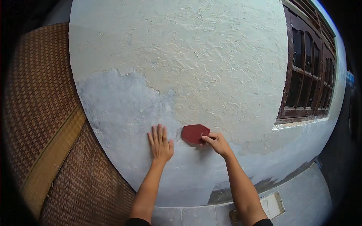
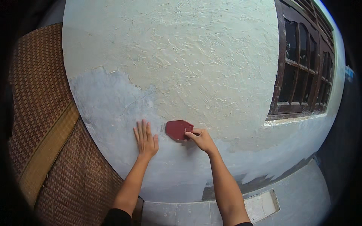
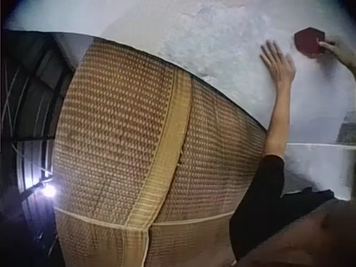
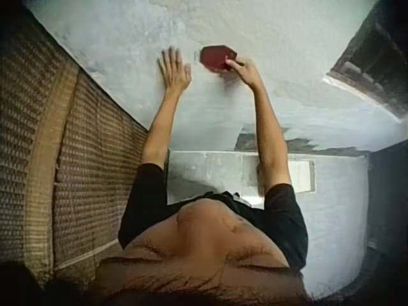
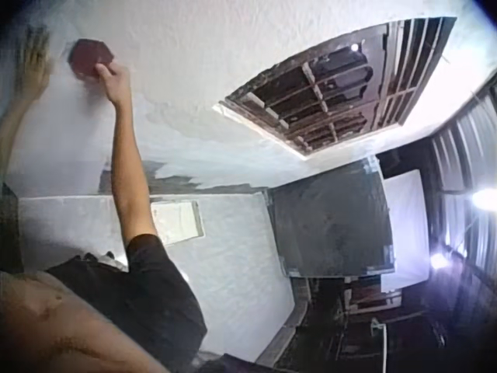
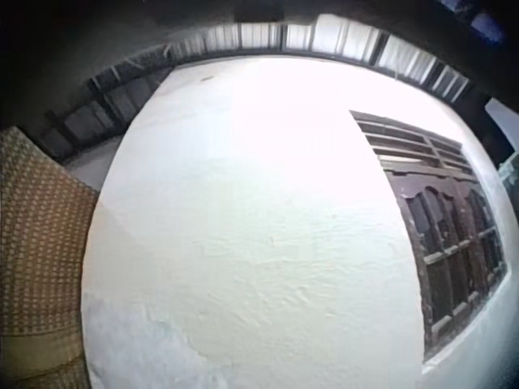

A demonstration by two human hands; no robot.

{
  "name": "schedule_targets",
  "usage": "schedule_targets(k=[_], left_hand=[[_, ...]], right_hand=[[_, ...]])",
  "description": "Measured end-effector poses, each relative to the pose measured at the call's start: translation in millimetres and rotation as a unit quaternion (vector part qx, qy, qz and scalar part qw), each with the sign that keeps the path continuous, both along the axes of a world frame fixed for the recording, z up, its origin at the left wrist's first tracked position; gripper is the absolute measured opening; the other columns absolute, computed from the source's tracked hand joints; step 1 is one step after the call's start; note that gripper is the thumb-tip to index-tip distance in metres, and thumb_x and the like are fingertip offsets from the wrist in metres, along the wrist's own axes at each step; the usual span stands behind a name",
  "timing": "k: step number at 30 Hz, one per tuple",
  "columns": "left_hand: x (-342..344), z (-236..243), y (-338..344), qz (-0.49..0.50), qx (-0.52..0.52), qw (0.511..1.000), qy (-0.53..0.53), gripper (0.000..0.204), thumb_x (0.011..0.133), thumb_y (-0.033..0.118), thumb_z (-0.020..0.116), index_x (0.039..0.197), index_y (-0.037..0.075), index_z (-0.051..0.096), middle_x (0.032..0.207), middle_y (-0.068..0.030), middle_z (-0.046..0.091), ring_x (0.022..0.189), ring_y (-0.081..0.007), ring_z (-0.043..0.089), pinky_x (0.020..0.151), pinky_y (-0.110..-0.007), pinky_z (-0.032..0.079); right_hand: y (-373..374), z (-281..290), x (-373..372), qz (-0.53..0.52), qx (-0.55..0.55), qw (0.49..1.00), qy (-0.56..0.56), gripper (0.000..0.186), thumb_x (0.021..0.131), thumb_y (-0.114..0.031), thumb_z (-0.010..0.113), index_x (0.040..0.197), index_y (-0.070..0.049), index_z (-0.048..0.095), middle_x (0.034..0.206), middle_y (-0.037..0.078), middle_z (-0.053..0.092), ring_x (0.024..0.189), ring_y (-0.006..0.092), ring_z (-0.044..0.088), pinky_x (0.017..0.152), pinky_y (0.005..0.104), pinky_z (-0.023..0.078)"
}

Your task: The person applies wall putty to a damaged section of a wall using a plastic scraper.

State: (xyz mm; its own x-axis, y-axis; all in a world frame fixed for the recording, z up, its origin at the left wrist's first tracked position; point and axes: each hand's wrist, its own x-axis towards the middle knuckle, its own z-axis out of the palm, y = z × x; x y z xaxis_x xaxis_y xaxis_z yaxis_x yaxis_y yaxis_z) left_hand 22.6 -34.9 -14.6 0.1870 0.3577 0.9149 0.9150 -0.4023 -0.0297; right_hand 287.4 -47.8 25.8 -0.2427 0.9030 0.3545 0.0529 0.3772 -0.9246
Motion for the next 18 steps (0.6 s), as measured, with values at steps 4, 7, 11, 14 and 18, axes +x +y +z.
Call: schedule_targets(k=[4, 7, 11, 14, 18], left_hand=[[18.4, -19.2, -10.0, -0.033, -0.014, 0.999, 0.037, 0.072, 0.088, 0.023, 0.053, 0.149, 0.002, 0.019, 0.156, -0.0218, 0.017, 0.143, -0.0456, 0.013, 0.112, -0.063, 0.008], [37.4, -37.3, -19.6, -0.070, -0.037, 0.995, 0.053, 0.072, 0.089, 0.025, 0.053, 0.149, 0.004, 0.019, 0.156, -0.0197, 0.017, 0.143, -0.0445, 0.013, 0.112, -0.063, 0.008], [74.9, -66.7, -33.8, -0.114, -0.064, 0.989, 0.066, 0.068, 0.089, 0.027, 0.054, 0.149, 0.009, 0.024, 0.156, -0.0149, 0.022, 0.143, -0.0399, 0.018, 0.113, -0.062, 0.012], [112.1, -86.4, -46.1, -0.160, -0.078, 0.982, 0.066, 0.064, 0.089, 0.028, 0.054, 0.147, 0.013, 0.030, 0.155, -0.0104, 0.027, 0.143, -0.0351, 0.022, 0.113, -0.059, 0.016], [163.9, -112.6, -65.9, -0.225, -0.104, 0.964, 0.092, 0.061, 0.088, 0.026, 0.056, 0.143, 0.014, 0.034, 0.152, -0.0100, 0.032, 0.141, -0.0339, 0.026, 0.113, -0.057, 0.020]], right_hand=[[-11.4, -15.6, 19.4, 0.006, -0.059, 0.995, 0.080, 0.025, 0.092, -0.018, 0.064, 0.103, 0.004, 0.069, 0.091, 0.009, 0.070, 0.075, 0.0146, 0.066, 0.073, 0.0283, 0.054], [-22.0, -26.7, 39.1, -0.005, -0.065, 0.994, 0.087, 0.025, 0.092, -0.017, 0.063, 0.105, 0.004, 0.068, 0.094, 0.010, 0.069, 0.075, 0.0174, 0.067, 0.072, 0.0292, 0.055], [-43.0, -39.5, 67.4, -0.025, -0.089, 0.990, 0.106, 0.026, 0.093, -0.018, 0.063, 0.104, 0.004, 0.068, 0.093, 0.009, 0.069, 0.075, 0.0178, 0.068, 0.072, 0.0297, 0.056], [-56.8, -57.2, 97.1, -0.045, -0.107, 0.986, 0.121, 0.026, 0.092, -0.019, 0.063, 0.105, 0.004, 0.068, 0.093, 0.010, 0.069, 0.075, 0.0184, 0.068, 0.073, 0.0300, 0.056], [-84.2, -82.2, 140.0, -0.072, -0.128, 0.979, 0.145, 0.027, 0.092, -0.019, 0.064, 0.105, 0.005, 0.067, 0.093, 0.010, 0.069, 0.075, 0.0191, 0.068, 0.073, 0.0300, 0.056]])
